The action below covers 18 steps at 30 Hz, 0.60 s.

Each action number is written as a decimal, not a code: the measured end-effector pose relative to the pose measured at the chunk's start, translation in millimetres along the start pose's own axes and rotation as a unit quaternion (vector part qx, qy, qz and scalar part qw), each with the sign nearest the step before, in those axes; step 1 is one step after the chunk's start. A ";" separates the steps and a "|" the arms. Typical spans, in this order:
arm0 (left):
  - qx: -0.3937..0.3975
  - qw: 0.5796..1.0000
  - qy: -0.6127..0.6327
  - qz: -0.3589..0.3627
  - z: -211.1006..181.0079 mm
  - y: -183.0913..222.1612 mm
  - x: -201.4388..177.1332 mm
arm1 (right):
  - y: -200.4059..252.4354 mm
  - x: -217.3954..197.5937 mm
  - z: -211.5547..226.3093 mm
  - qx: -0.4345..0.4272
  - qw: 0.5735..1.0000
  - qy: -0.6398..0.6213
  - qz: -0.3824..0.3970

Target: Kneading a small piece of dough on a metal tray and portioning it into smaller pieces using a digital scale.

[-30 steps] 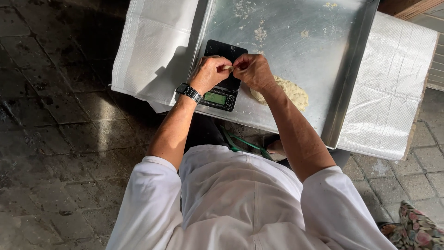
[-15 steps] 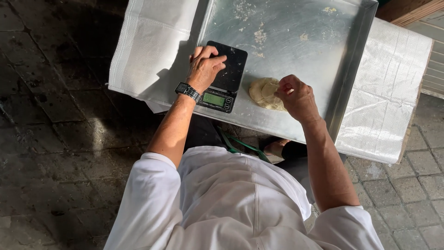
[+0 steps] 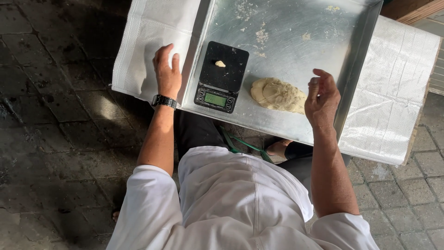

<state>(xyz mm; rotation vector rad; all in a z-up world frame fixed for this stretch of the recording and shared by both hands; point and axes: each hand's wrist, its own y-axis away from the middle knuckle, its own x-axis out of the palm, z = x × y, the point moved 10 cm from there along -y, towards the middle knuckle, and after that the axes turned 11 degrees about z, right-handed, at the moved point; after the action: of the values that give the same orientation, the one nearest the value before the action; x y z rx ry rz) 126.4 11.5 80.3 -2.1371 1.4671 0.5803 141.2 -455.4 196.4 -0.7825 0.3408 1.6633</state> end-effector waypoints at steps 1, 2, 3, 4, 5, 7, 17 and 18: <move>0.000 1.000 0.000 0.001 24.4 4.7 6.9 | 3.2 -0.7 -5.3 0.001 1.000 0.000 0.000; 0.007 0.999 0.032 -0.037 48.8 11.9 7.3 | 7.1 -4.6 -12.8 0.007 1.000 -0.023 -0.014; 0.015 0.995 0.063 -0.074 73.8 19.7 7.8 | 11.1 -8.3 -20.4 0.013 0.998 -0.046 -0.028; 0.014 0.995 0.063 -0.074 75.5 19.9 5.5 | 14.6 -6.6 -25.0 0.013 0.999 -0.046 -0.027; 0.024 0.995 0.049 -0.085 74.3 20.9 1.0 | 18.6 -6.5 -31.1 0.020 0.998 -0.045 -0.034; 0.034 0.994 0.037 -0.093 70.1 22.6 -1.3 | 27.8 -8.0 -42.4 0.031 0.998 -0.042 -0.042; 0.039 0.994 0.018 -0.099 61.3 20.9 -6.6 | 39.3 -9.1 -65.7 0.071 0.992 -0.087 -0.064; 0.036 0.994 0.024 -0.098 62.2 22.2 -6.6 | 41.3 -10.4 -66.8 0.074 0.991 -0.090 -0.066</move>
<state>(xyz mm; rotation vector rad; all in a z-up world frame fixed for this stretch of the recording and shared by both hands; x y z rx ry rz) 98.8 47.0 31.5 -2.2191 1.2625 0.3994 123.2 -514.3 146.6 -0.5294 0.2764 1.5517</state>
